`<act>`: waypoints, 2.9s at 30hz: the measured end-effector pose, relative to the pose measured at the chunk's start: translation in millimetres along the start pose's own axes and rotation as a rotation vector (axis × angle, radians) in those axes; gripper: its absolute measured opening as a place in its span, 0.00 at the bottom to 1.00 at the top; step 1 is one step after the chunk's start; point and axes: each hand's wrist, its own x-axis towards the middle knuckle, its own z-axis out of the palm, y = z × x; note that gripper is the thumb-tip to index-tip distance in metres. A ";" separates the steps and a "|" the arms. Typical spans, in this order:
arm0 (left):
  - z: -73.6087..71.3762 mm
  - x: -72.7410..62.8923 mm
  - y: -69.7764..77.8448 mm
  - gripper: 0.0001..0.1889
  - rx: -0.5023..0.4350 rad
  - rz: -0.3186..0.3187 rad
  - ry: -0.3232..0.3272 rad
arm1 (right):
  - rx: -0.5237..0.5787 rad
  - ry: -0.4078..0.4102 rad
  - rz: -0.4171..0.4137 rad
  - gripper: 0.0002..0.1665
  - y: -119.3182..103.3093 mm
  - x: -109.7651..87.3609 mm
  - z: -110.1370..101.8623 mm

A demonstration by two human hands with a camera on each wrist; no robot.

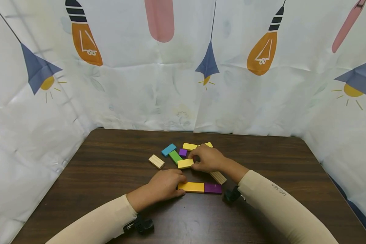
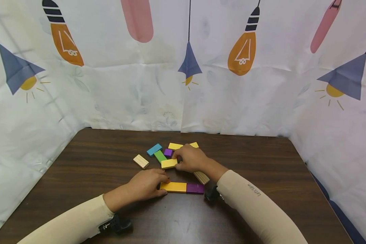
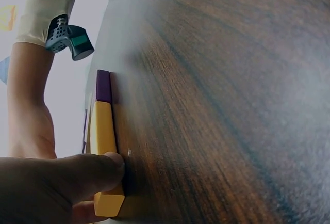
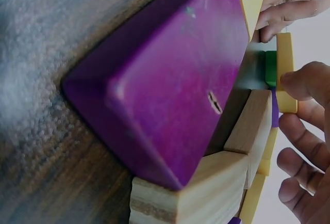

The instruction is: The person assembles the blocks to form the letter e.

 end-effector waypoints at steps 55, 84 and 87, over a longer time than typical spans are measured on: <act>0.2 -1.5 1.8 0.12 0.122 0.035 0.029 | -0.026 0.003 0.007 0.18 1.2 -1.5 9.2; 0.1 -0.9 0.5 0.15 0.082 0.000 0.003 | 0.157 0.022 -0.118 0.15 20.6 -80.8 -13.3; 0.2 -0.9 0.3 0.16 0.079 0.000 0.007 | 0.209 0.000 -0.114 0.16 17.5 -86.4 -9.5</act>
